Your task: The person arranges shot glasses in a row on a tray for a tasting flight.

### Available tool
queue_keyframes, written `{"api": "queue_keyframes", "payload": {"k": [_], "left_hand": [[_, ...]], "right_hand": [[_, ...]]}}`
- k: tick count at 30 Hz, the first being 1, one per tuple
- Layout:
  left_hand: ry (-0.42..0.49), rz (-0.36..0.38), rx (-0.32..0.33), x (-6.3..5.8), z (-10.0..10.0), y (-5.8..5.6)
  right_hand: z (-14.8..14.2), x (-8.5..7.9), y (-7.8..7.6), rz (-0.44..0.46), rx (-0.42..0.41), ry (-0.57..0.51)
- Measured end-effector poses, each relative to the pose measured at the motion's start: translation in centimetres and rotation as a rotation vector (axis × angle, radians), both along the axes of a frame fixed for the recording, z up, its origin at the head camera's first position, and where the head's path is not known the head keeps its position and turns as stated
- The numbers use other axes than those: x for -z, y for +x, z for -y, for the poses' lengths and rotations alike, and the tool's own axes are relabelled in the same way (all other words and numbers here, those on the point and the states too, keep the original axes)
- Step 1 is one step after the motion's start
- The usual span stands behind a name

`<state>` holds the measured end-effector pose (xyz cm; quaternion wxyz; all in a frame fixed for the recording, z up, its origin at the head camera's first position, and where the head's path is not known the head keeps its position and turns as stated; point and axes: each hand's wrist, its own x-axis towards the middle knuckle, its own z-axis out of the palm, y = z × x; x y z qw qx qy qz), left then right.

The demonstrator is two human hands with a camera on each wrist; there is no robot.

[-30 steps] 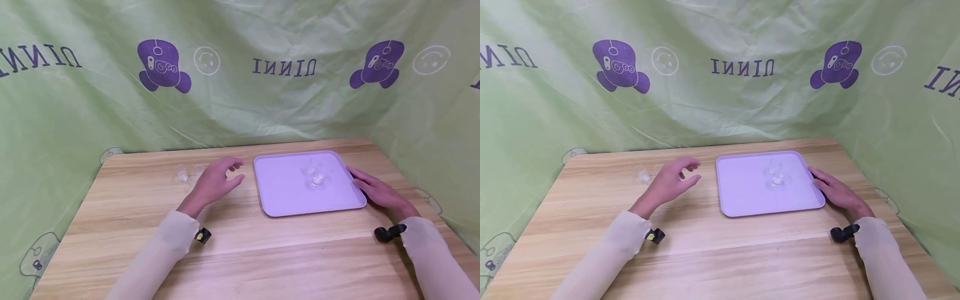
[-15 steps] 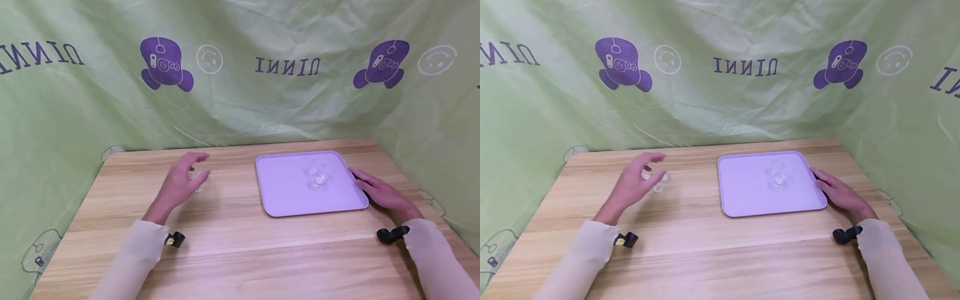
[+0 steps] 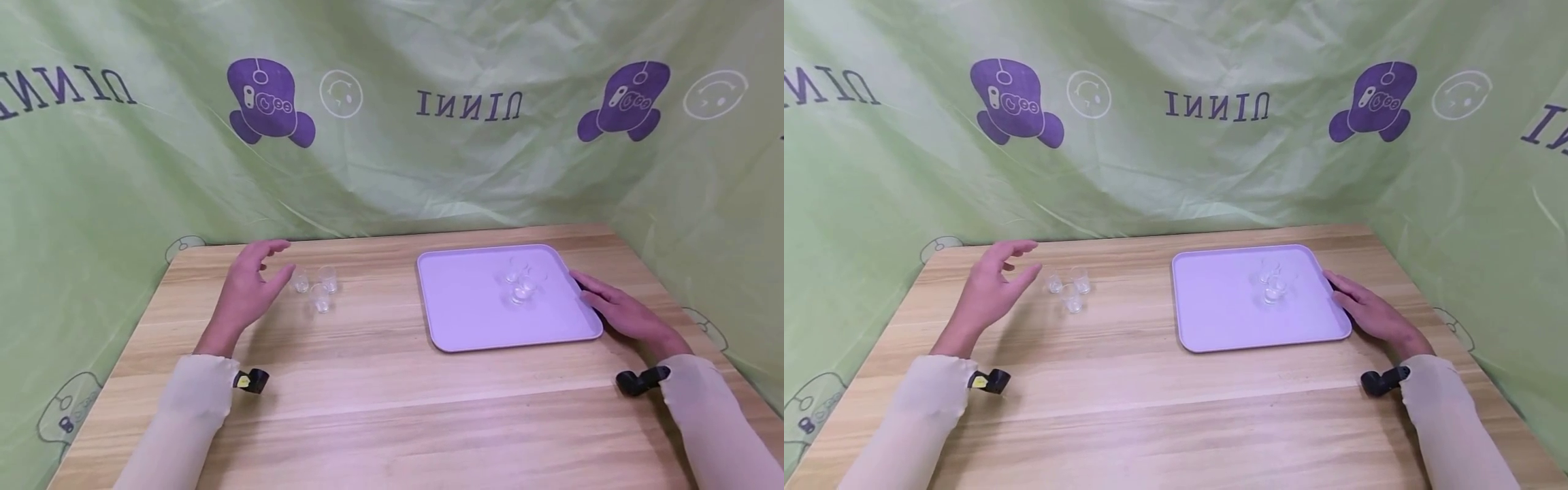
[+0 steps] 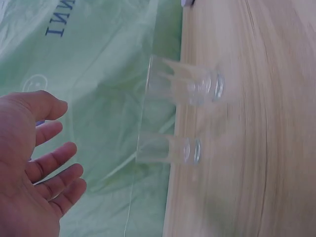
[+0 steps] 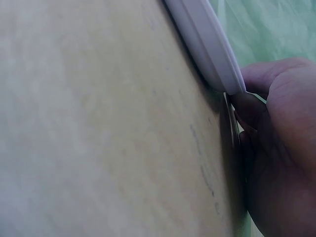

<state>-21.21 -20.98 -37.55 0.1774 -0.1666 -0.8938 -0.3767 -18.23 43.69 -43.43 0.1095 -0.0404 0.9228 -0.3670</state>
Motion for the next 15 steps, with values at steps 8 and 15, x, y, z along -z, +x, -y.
{"api": "queue_keyframes", "payload": {"k": [8, 15], "left_hand": [[-0.081, 0.088, -0.039, 0.8, 1.6, -0.5], [-0.015, 0.203, -0.001, 1.7, 2.5, -0.4]], "right_hand": [[0.3, -0.2, 0.1, 0.002, -0.003, 0.003], [0.2, -0.3, 0.0, 0.008, -0.016, -0.006]]}}
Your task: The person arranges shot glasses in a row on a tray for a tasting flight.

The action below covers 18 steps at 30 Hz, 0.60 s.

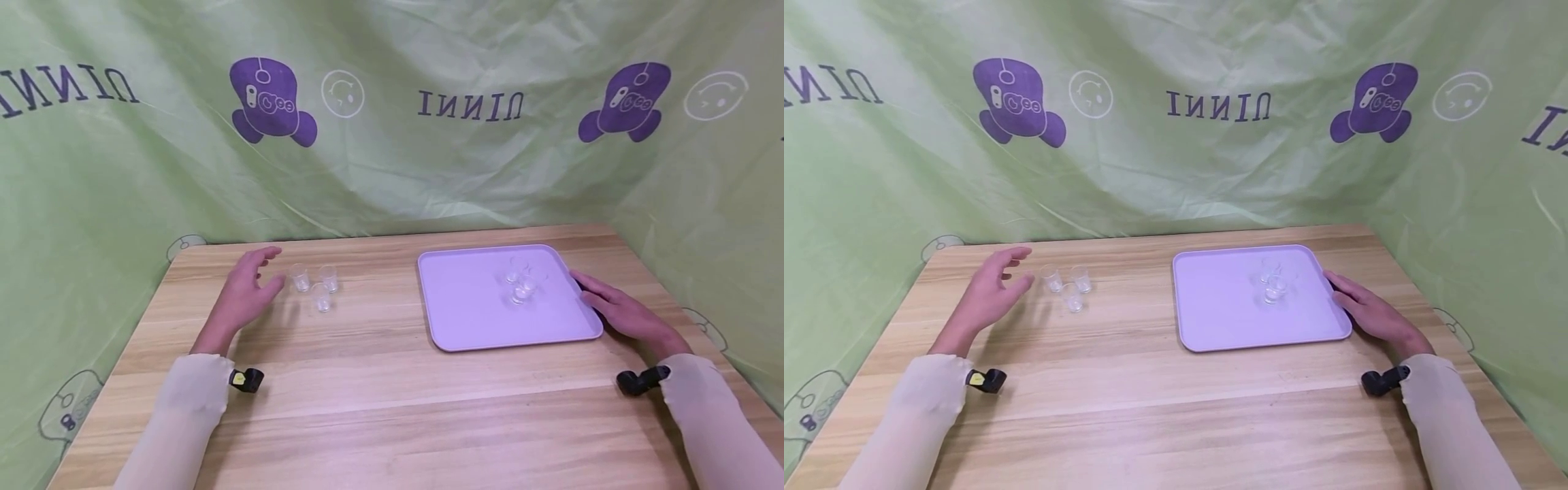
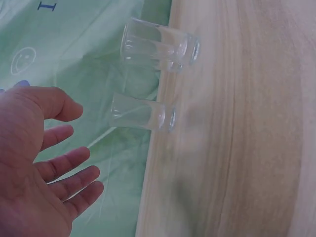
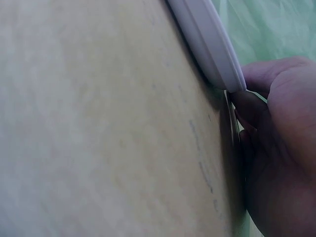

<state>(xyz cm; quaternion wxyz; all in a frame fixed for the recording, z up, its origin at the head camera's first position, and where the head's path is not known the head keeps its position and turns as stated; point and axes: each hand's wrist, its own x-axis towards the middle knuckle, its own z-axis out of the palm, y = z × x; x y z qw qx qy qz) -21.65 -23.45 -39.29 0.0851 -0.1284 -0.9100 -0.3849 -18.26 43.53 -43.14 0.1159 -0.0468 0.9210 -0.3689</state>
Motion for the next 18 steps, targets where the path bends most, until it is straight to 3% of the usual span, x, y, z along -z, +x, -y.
{"api": "queue_keyframes", "payload": {"k": [11, 18], "left_hand": [[0.108, 0.170, 0.020, 1.6, -0.3, -0.8], [0.105, 0.201, 0.012, 2.3, -0.9, -1.3]], "right_hand": [[0.1, -0.1, 0.1, -0.013, -0.007, -0.003], [0.1, 0.0, 0.1, -0.008, -0.002, -0.012]]}}
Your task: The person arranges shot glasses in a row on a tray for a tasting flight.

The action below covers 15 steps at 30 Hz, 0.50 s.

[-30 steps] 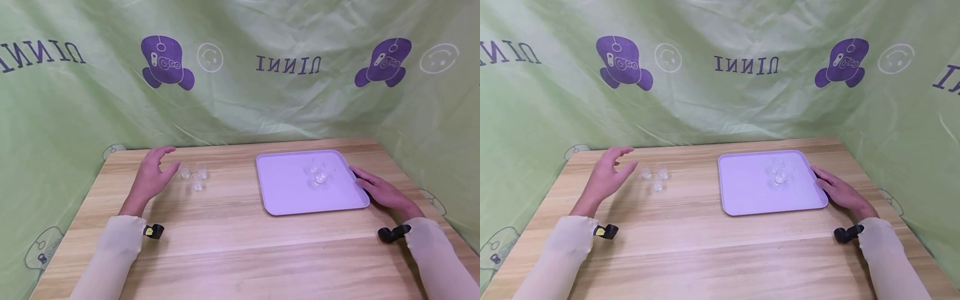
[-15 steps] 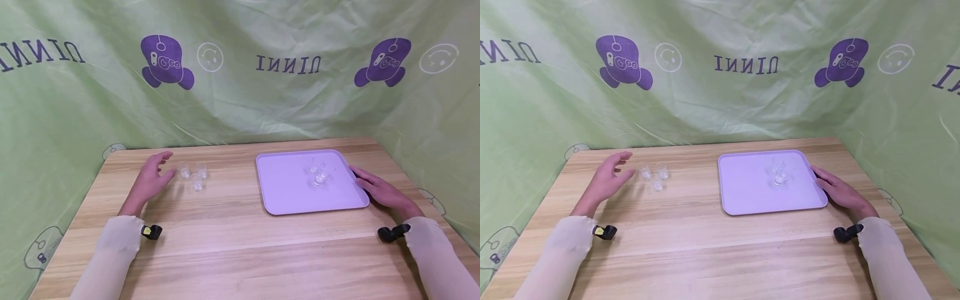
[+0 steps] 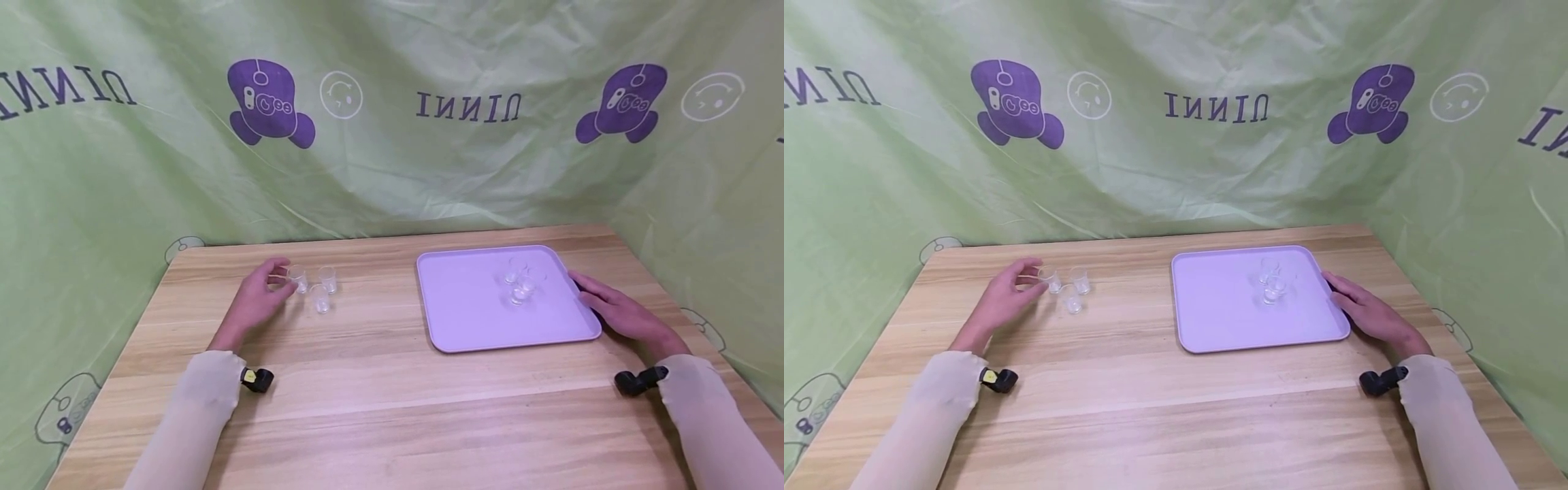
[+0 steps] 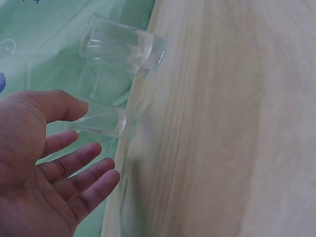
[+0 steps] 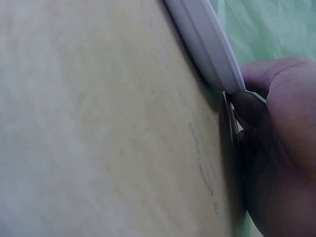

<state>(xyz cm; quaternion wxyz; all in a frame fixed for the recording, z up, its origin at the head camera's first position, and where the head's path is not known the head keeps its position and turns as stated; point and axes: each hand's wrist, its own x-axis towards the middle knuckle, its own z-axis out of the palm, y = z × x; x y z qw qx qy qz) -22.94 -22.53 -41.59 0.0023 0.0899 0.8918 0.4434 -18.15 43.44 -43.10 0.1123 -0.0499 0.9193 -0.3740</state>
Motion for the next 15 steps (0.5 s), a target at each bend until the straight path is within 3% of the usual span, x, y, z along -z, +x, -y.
{"api": "queue_keyframes", "payload": {"k": [15], "left_hand": [[-0.029, -0.032, -0.014, 0.84, -0.84, -0.71]], "right_hand": [[-0.04, 0.09, 0.00, 0.004, 0.008, 0.001]]}}
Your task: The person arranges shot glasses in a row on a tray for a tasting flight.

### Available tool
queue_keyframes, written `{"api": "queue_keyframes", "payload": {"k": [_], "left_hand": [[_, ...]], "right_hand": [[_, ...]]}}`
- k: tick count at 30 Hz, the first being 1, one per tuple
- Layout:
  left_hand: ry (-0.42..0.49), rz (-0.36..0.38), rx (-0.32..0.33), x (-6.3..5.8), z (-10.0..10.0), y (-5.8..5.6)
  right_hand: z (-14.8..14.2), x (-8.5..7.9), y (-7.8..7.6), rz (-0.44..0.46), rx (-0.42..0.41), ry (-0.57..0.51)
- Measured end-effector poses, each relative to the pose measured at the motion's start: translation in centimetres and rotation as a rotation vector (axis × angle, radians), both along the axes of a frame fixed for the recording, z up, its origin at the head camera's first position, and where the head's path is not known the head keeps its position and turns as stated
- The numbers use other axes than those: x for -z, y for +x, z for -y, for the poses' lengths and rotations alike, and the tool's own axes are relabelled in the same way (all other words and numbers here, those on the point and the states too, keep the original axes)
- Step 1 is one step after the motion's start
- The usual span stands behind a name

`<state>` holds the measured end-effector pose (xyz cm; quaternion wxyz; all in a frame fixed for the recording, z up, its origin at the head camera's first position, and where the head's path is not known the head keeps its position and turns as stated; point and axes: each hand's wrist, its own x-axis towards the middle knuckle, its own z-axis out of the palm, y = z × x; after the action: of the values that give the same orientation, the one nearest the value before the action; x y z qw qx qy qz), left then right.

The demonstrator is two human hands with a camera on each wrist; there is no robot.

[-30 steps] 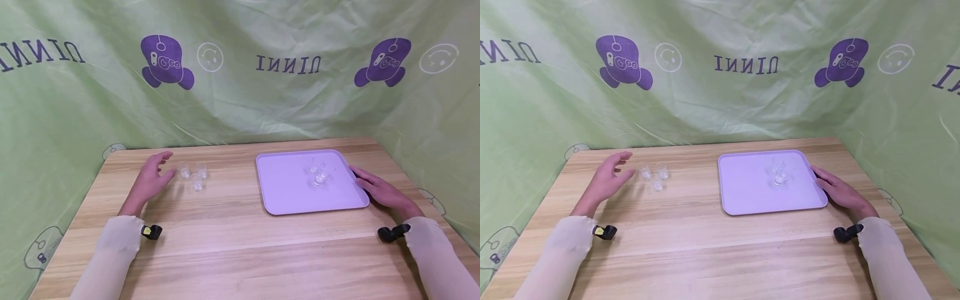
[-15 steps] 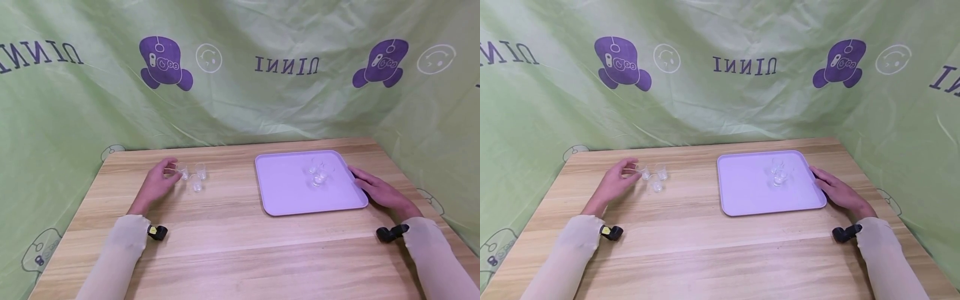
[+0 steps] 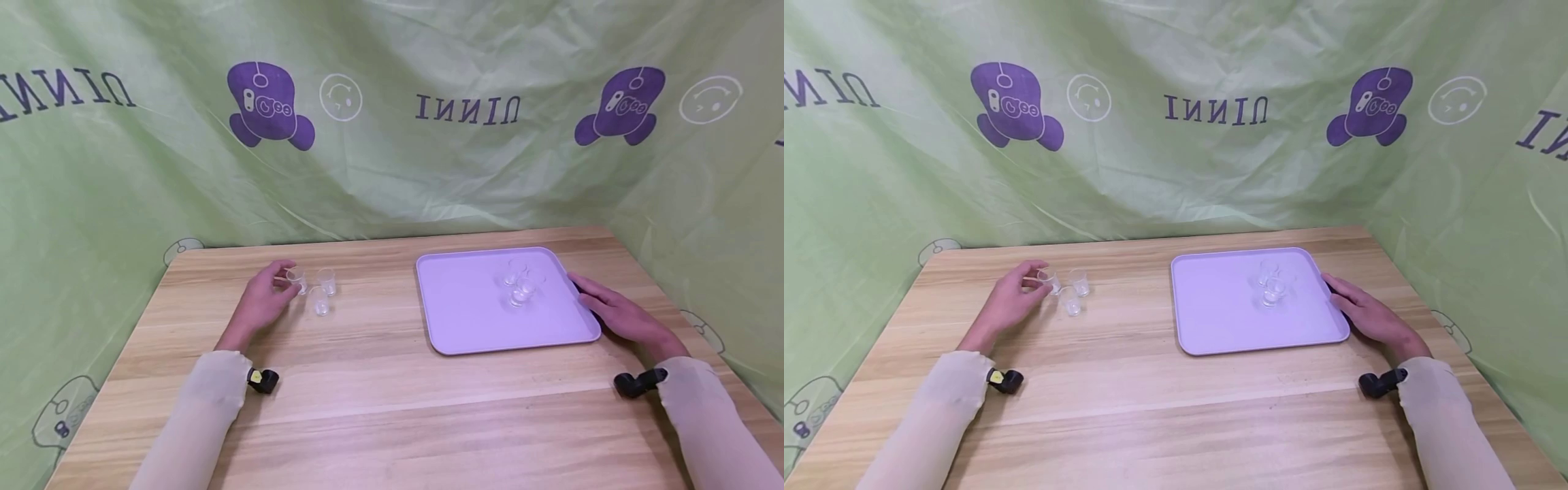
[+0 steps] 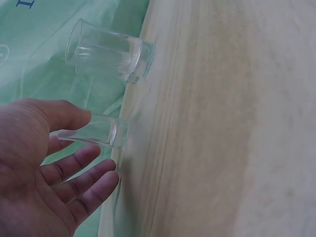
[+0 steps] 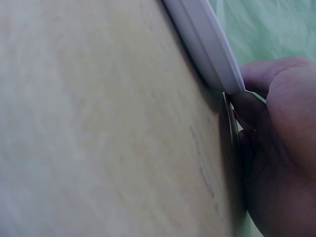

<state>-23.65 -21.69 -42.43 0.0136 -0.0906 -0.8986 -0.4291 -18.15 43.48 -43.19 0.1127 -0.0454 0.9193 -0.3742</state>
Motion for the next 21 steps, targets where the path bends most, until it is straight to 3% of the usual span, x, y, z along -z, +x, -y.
{"api": "queue_keyframes", "payload": {"k": [21], "left_hand": [[-0.048, -0.002, -0.032, 0.02, -0.04, 0.19]], "right_hand": [[0.06, 0.09, 0.13, -0.013, 0.011, 0.014]]}}
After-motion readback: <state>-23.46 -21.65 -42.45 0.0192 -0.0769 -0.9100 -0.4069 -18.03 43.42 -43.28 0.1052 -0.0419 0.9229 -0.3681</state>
